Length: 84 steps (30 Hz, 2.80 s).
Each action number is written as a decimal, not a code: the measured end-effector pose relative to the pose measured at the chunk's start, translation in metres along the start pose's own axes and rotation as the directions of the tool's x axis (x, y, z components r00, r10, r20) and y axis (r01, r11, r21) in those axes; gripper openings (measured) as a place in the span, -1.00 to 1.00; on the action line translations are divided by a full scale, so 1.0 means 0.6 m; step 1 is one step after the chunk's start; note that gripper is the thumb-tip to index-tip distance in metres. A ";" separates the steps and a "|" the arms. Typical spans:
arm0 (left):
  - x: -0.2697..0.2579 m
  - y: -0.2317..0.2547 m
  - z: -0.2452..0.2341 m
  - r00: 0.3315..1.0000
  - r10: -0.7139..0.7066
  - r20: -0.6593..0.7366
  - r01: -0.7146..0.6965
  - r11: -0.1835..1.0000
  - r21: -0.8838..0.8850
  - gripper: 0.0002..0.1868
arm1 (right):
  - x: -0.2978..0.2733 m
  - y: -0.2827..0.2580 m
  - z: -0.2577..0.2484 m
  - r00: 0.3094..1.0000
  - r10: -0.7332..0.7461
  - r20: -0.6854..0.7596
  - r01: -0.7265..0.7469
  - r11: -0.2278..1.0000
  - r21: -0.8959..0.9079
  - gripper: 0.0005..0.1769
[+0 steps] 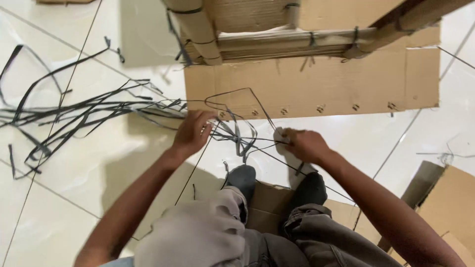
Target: Packaging a wooden chair leg with cardboard and plastic ties for protection
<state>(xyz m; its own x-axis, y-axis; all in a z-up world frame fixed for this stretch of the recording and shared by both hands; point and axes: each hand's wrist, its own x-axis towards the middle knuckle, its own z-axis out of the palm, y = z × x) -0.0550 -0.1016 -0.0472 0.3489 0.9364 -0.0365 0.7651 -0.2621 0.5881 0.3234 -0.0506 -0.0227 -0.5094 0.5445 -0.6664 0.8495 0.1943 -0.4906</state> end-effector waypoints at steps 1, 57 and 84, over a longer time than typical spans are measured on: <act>-0.032 0.000 0.011 0.994 -0.097 -0.044 0.096 0.995 -0.019 -0.68 | 0.007 0.003 0.021 0.999 -0.032 -0.008 0.030 0.993 -0.113 -0.57; -0.031 0.155 0.173 0.682 -0.729 -0.060 0.412 0.451 -0.792 -0.67 | 0.066 -0.094 -0.053 0.972 -0.150 -0.181 0.113 0.973 -0.200 -0.50; -0.081 -0.151 0.054 0.907 -0.301 -0.295 0.390 0.865 0.314 -0.56 | 0.062 -0.070 0.097 0.834 -0.535 0.138 0.528 0.700 -0.480 -0.38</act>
<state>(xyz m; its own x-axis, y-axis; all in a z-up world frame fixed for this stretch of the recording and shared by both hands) -0.1238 -0.1307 -0.1250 -0.0738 0.9969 0.0281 0.9684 0.0649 0.2406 0.2608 -0.0859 -0.0595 -0.8978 0.2379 -0.3705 0.3919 0.8153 -0.4262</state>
